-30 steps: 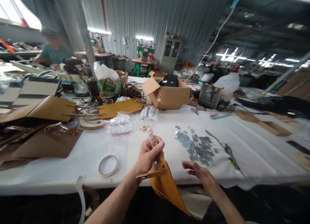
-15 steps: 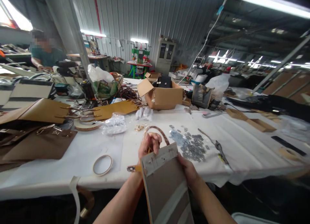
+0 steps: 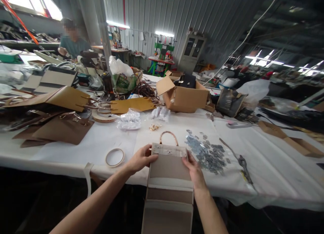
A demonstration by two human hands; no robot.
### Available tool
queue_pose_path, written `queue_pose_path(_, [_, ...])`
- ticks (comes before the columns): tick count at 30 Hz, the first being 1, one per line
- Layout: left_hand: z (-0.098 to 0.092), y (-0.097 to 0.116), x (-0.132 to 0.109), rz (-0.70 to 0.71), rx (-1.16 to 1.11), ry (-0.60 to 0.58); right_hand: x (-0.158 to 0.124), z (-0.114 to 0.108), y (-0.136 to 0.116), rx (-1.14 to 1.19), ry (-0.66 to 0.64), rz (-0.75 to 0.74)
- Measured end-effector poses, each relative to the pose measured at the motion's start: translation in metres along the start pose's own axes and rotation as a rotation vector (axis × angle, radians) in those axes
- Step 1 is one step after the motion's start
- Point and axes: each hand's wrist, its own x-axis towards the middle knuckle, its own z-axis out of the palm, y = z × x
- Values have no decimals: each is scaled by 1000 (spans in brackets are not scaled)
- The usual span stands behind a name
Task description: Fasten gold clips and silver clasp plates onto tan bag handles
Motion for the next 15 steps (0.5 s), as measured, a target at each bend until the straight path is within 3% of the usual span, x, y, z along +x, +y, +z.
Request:
queue_pose_path(3, [-4,-16,-3,-11,164,131,3,9,15,6,76,71])
queue_pose_path(9, [-7,-31,-12,256,1113,459,2,26,32,-348,206,-87])
queue_pose_path(10, [-5,-31,-10,315,1219,462,3,27,34,-419,216,-118])
queue_pose_path(12, [2,-31,-2,419,1346,357,4,29,40,-514,211,-187])
queue_pose_path(15, [11,-35,19,507,1376,207,5,30,48,-598,219,-314])
